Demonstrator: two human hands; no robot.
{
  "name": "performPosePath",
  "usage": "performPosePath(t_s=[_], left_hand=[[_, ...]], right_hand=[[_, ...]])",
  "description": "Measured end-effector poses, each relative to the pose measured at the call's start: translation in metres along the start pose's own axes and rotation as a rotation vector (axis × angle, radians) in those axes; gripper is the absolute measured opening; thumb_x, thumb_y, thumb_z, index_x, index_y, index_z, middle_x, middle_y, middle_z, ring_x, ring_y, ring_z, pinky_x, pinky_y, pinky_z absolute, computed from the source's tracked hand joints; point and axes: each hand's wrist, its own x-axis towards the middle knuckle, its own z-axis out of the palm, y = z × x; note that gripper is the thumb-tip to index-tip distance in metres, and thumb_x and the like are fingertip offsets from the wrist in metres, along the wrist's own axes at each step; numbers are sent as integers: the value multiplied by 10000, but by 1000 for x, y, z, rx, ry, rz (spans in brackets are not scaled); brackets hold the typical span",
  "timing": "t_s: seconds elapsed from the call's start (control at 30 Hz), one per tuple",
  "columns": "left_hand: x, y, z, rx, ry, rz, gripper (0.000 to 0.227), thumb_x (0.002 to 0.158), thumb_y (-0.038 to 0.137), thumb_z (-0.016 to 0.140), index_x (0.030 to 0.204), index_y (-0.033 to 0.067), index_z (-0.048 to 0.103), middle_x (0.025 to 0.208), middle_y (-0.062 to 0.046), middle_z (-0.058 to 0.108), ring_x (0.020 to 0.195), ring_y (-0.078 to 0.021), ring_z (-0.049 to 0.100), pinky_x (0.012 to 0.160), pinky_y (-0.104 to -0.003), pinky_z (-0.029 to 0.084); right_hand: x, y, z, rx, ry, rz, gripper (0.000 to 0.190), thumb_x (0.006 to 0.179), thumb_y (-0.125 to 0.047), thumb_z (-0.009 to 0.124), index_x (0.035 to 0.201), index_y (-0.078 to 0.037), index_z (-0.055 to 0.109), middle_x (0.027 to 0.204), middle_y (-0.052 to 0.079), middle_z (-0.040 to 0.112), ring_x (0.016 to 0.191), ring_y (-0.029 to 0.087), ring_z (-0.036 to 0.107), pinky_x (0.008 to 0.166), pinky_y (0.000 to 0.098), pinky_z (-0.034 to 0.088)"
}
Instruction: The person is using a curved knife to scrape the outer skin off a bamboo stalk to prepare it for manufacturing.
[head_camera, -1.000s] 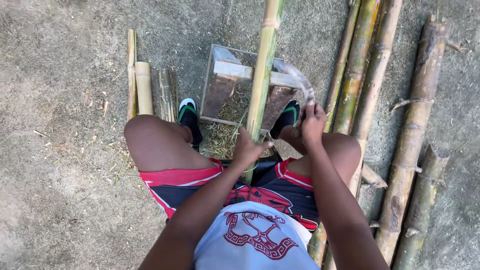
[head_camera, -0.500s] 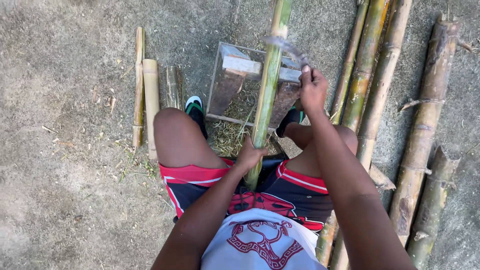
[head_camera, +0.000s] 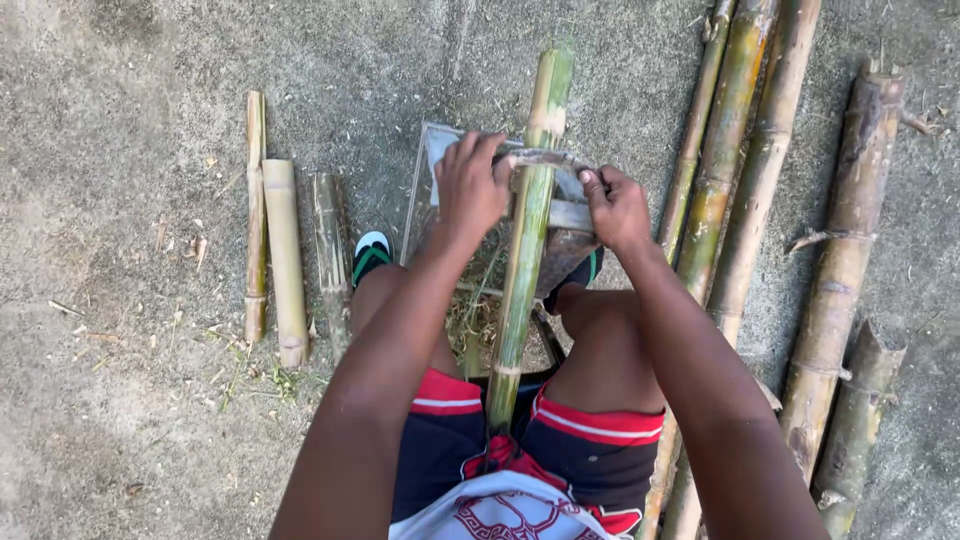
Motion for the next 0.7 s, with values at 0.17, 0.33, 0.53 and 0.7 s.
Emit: performPosePath(t_s=[0.17,0.33,0.53,0.7], left_hand=[[78,-9,18,-86,-103,-63,103,881,138,771,978,106,757,1014,-54,724,950,-234,625,906,-447,440],[131,-14,36,-155,-183,-202,76,943,136,746,885,89,728,956,-79,695,866,-201,637,793,-407,491],[151,-28,48,-46,-7,-52,113,814,171,800,733,135,730,831,-34,705,967,-198,676,752,-498,423],[145,-25,46,-57,-44,-127,111,874,188,777,789,150,717,819,2,702,723,-145,634,772,-434,406]], right_hand=[[63,-26,-15,-101,1,24,329,1057,-362,635,982,-50,709,650,72,612,556,163,498,533,404,396],[110,-34,-23,-181,42,-53,298,1067,-363,619,1015,-87,719,642,67,615,538,170,509,521,422,394],[136,-33,-20,-291,57,-99,370,1074,-419,613,946,-83,698,643,54,630,530,175,525,494,445,414],[131,-18,-18,-331,123,-245,415,1107,-415,615,903,-61,687,610,62,602,489,188,521,470,433,420]])
